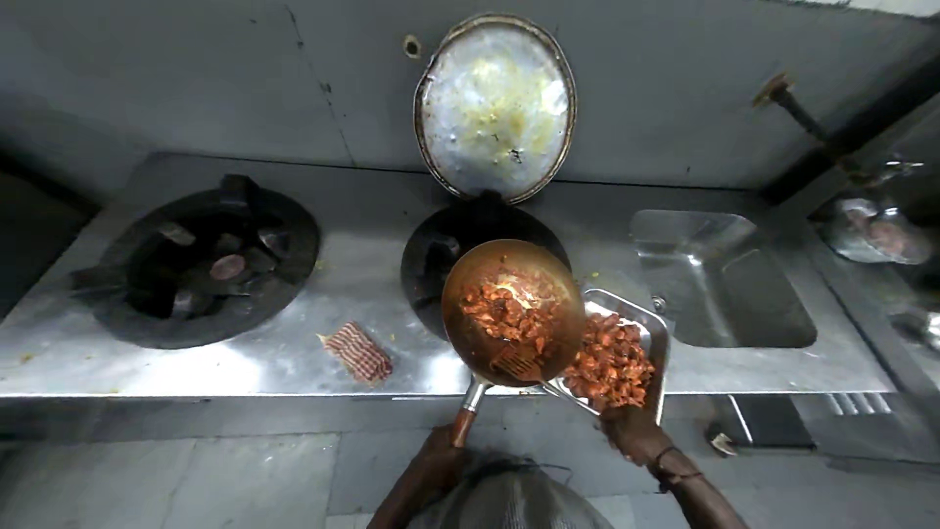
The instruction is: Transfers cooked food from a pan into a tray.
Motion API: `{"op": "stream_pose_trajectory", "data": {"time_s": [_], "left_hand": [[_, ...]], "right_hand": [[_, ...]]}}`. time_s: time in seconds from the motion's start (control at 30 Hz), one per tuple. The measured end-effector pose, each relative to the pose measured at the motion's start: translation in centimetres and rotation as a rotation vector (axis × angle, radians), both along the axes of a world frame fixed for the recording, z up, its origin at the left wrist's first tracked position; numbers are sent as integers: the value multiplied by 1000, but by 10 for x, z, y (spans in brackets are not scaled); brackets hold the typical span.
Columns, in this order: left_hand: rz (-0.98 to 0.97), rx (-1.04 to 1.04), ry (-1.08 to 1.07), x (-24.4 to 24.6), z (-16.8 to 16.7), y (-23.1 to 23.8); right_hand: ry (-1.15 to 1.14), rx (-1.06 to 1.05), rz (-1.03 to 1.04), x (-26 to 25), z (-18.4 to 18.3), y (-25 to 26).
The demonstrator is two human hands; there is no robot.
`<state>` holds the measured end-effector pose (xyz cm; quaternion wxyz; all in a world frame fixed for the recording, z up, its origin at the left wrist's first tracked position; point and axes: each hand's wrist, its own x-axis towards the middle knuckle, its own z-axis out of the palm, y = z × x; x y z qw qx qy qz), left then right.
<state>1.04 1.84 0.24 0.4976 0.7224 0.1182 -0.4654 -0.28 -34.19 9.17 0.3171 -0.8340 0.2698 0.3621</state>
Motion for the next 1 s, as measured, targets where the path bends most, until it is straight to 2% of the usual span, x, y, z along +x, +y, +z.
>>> {"op": "stream_pose_trajectory", "data": {"time_s": [0.1,0.23,0.33,0.43,0.53,0.67,0.83,1.0], "left_hand": [[-13,-7,-23,1,7,-1],[-82,34,-42,4,9,0],[-71,33,-36,4,5,0],[-49,41,-3,5,8,0],[-43,42,12,6,11,0],[-4,8,32,6,14,-2],[18,37,51,4,18,0],[26,53,43,1,21,-4]], "right_hand": [[-81,10,-100,9,-33,25],[-205,-87,-67,61,-51,63],[-329,-100,-92,91,-58,69],[-439,-41,-141,98,-67,60],[-476,124,-229,89,-77,47],[-476,326,-421,59,-68,42],[-472,338,-486,17,-40,22],[-476,292,-626,-37,-12,-24]]}}
